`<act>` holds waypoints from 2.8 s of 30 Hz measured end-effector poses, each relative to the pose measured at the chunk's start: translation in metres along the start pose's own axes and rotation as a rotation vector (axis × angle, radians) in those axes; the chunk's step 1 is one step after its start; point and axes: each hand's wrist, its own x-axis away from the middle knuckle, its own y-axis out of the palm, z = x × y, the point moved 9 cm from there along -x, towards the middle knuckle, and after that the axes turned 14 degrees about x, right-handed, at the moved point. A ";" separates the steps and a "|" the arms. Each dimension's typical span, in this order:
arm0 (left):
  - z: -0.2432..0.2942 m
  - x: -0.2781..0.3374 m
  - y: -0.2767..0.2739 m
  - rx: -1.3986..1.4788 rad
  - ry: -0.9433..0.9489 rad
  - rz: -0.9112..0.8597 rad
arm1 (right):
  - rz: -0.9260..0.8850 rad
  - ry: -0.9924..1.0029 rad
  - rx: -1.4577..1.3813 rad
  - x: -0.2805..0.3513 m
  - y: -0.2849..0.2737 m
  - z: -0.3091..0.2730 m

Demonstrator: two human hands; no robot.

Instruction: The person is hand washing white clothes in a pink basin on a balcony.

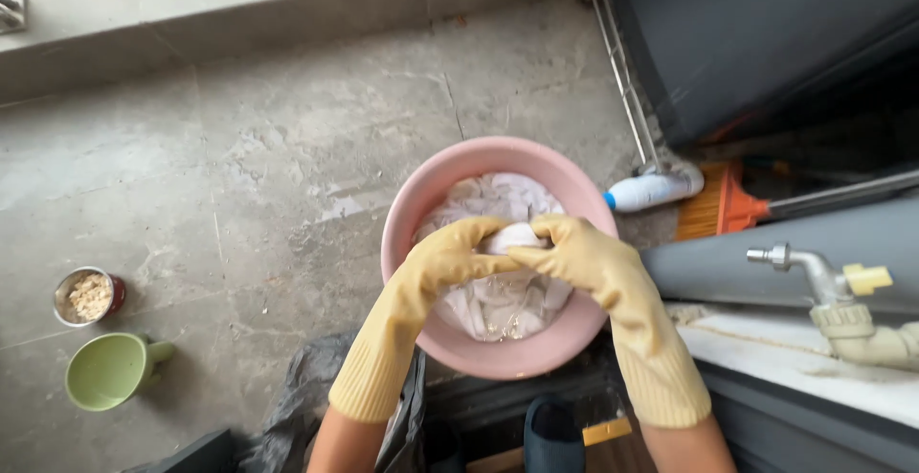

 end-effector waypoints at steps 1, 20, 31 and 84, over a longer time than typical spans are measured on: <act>-0.004 0.000 -0.008 -0.117 -0.111 0.089 | 0.086 0.062 0.068 0.001 -0.011 -0.002; 0.013 0.045 -0.052 0.287 0.163 0.726 | -0.008 -0.135 -0.090 -0.042 0.041 0.096; 0.005 0.063 -0.101 -0.187 0.010 1.056 | 0.783 0.038 -0.023 0.014 -0.050 0.113; -0.157 -0.012 -0.075 0.170 -0.444 0.581 | 0.156 0.330 -0.002 -0.114 0.028 0.170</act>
